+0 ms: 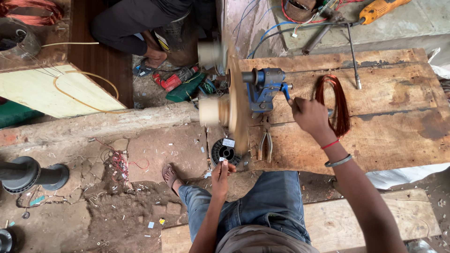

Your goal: The person winds copper wire onto a spool using a hand-cranked winding machine, then removes the finished coil and secures it with tape.

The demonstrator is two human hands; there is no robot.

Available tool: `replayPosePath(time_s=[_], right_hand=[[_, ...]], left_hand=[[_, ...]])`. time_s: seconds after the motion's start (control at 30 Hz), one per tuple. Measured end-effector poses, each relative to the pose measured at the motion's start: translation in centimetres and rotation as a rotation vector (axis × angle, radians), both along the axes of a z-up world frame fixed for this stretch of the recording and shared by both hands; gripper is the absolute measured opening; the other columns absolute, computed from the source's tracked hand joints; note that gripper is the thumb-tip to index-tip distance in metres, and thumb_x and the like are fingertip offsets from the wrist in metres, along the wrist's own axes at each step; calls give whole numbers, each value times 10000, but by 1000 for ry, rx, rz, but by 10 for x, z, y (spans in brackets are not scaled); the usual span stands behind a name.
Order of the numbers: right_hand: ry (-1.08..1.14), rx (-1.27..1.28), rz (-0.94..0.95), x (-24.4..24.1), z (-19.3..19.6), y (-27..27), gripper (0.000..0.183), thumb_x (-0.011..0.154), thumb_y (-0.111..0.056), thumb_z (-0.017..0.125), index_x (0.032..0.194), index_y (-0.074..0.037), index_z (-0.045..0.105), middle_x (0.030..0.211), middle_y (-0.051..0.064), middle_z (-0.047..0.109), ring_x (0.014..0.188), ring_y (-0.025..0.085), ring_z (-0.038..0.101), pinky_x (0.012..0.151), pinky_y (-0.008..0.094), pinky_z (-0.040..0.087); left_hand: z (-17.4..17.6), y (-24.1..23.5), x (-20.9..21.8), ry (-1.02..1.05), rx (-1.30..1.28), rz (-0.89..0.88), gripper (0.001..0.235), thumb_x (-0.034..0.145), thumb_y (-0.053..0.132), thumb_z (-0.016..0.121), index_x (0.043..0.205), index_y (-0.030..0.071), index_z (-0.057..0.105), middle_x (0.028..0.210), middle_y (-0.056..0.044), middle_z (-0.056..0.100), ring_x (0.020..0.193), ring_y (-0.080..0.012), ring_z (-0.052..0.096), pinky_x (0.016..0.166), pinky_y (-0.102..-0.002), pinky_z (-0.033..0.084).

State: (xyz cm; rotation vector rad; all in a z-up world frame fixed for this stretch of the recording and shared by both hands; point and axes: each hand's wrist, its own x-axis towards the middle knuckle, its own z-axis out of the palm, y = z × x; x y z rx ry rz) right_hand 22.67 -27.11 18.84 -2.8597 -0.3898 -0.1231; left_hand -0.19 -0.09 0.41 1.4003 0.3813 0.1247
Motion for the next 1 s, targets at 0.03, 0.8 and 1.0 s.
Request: replayPosePath(time_s=[0.03,0.8,1.0], right_hand=[[-27,3,-3,0,6,-1,495,1094,-340,498,690,-82,623,469,79,521,374,252,523,378,397,373],[-714,459,-27,79,73,7,348,1142,-196,561,846,-24,627,742,139,570,696,285,517,665,413,349],[-667,352,-10,80,57,15,326,1168,-276,435,1038,-62,645,1026,139,628,1033,347,518,1023,487,347]], left_hand=[[0,-1,-1,3,7,-6,473,1061,409,481,872,30,691,782,-46,712,733,-122,651,701,-293,505],[-26,1,-2,28,-29,22,494,1064,395,488,805,22,684,723,-59,715,675,-130,640,668,-306,507],[-25,2,2,15,-16,49,497,1074,375,491,796,7,678,713,-65,701,648,-132,637,638,-303,520]])
